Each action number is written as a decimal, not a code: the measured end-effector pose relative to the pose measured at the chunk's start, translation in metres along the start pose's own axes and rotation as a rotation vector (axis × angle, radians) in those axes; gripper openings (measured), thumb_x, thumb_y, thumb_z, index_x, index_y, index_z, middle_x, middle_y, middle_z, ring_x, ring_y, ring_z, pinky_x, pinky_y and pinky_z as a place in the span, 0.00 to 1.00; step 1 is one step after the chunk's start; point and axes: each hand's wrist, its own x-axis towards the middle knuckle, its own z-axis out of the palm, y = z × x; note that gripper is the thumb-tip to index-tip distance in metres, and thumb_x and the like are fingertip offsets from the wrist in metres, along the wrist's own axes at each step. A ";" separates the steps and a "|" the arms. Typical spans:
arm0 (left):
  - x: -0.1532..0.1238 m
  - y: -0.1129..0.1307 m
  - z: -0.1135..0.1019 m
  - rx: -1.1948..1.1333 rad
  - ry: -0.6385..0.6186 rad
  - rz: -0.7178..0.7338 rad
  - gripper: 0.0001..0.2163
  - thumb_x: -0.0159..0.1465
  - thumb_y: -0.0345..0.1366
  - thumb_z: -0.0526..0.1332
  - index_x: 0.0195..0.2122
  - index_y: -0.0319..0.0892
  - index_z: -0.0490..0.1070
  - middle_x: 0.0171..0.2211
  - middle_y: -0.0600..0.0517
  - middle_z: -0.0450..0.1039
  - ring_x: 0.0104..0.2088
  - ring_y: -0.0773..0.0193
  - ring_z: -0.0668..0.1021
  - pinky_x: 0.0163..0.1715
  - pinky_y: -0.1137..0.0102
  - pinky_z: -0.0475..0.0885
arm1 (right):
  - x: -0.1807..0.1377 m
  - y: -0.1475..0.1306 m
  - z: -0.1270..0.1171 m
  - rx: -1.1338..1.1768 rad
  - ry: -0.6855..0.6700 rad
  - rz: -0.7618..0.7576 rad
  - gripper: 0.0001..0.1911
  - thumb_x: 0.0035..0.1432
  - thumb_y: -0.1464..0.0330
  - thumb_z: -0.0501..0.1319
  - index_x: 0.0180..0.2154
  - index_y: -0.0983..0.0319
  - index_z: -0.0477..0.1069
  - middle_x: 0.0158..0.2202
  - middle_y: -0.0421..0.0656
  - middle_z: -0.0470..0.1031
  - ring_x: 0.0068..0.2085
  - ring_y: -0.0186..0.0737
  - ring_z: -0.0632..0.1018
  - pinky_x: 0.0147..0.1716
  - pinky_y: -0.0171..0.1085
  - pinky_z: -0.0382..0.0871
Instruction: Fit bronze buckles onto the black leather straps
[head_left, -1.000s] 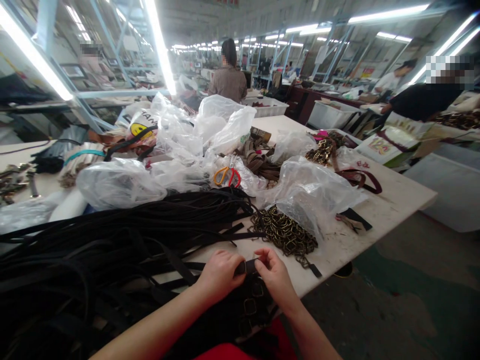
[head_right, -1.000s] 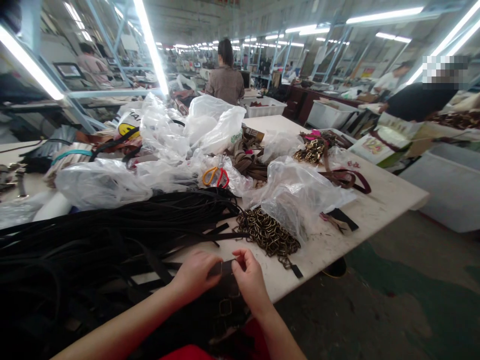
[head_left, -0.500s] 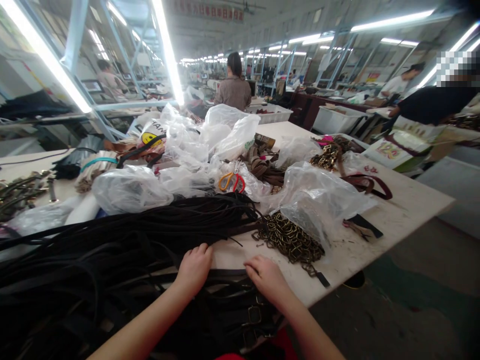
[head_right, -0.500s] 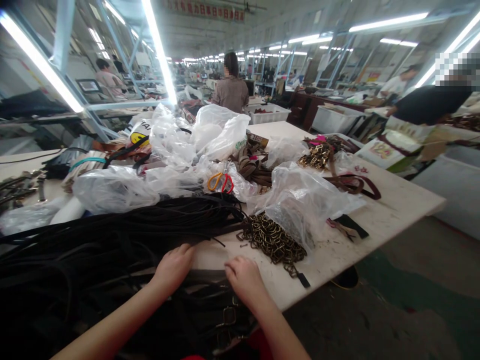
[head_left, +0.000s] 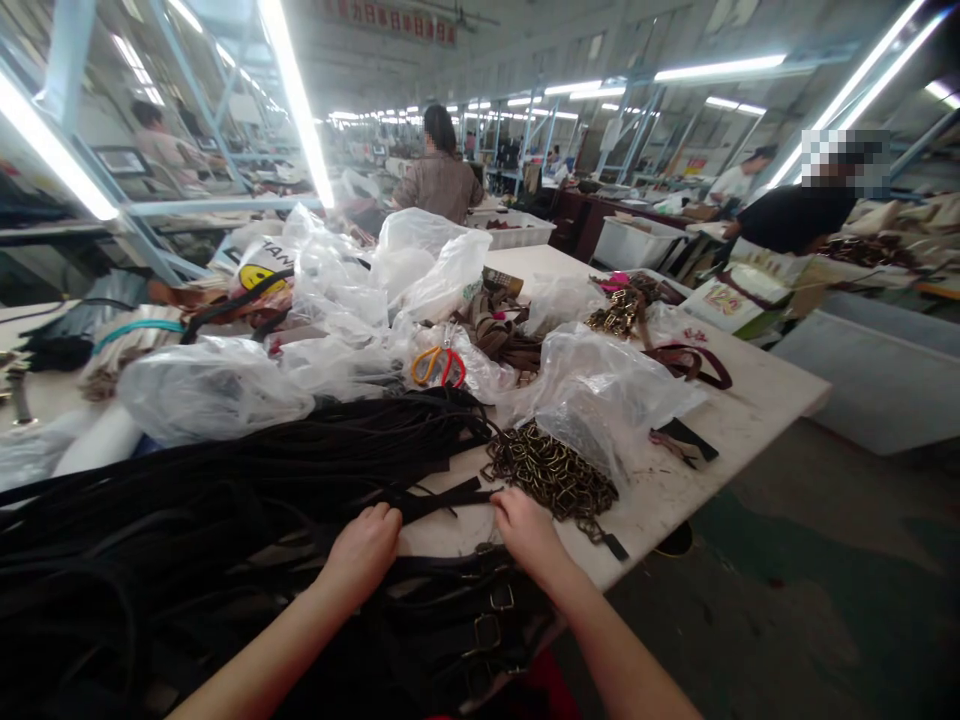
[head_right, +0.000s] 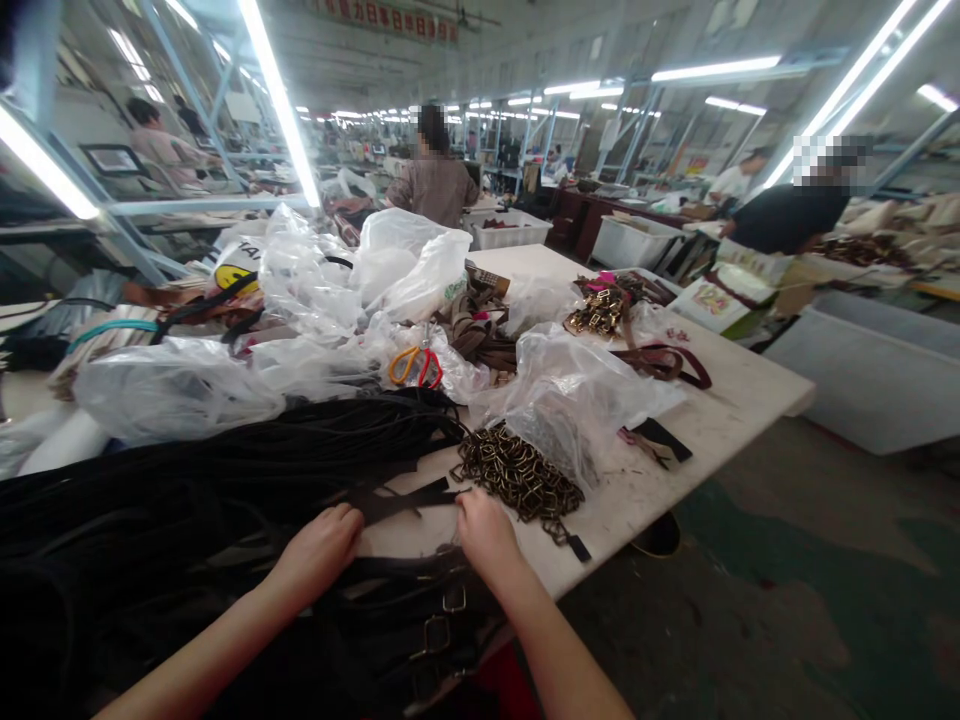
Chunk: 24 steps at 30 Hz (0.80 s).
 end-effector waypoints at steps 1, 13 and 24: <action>0.002 0.005 0.001 -0.019 -0.018 0.021 0.09 0.58 0.25 0.49 0.32 0.38 0.68 0.33 0.46 0.68 0.35 0.58 0.71 0.35 0.66 0.66 | 0.008 0.002 0.002 -0.073 0.023 0.017 0.14 0.57 0.75 0.50 0.42 0.63 0.69 0.38 0.46 0.71 0.38 0.39 0.73 0.37 0.33 0.63; 0.058 0.023 0.004 -0.521 -0.034 -0.162 0.12 0.57 0.27 0.49 0.39 0.39 0.68 0.35 0.46 0.71 0.35 0.60 0.74 0.37 0.67 0.67 | 0.025 -0.003 -0.003 -0.201 0.192 0.078 0.10 0.59 0.74 0.48 0.39 0.63 0.66 0.38 0.48 0.67 0.39 0.40 0.71 0.38 0.35 0.61; 0.030 0.025 -0.025 -1.018 -0.192 -0.069 0.14 0.57 0.43 0.52 0.34 0.38 0.69 0.20 0.57 0.63 0.20 0.70 0.67 0.20 0.76 0.61 | 0.049 -0.017 0.005 -0.149 0.001 0.007 0.08 0.53 0.78 0.53 0.31 0.68 0.70 0.32 0.54 0.72 0.35 0.45 0.74 0.34 0.38 0.63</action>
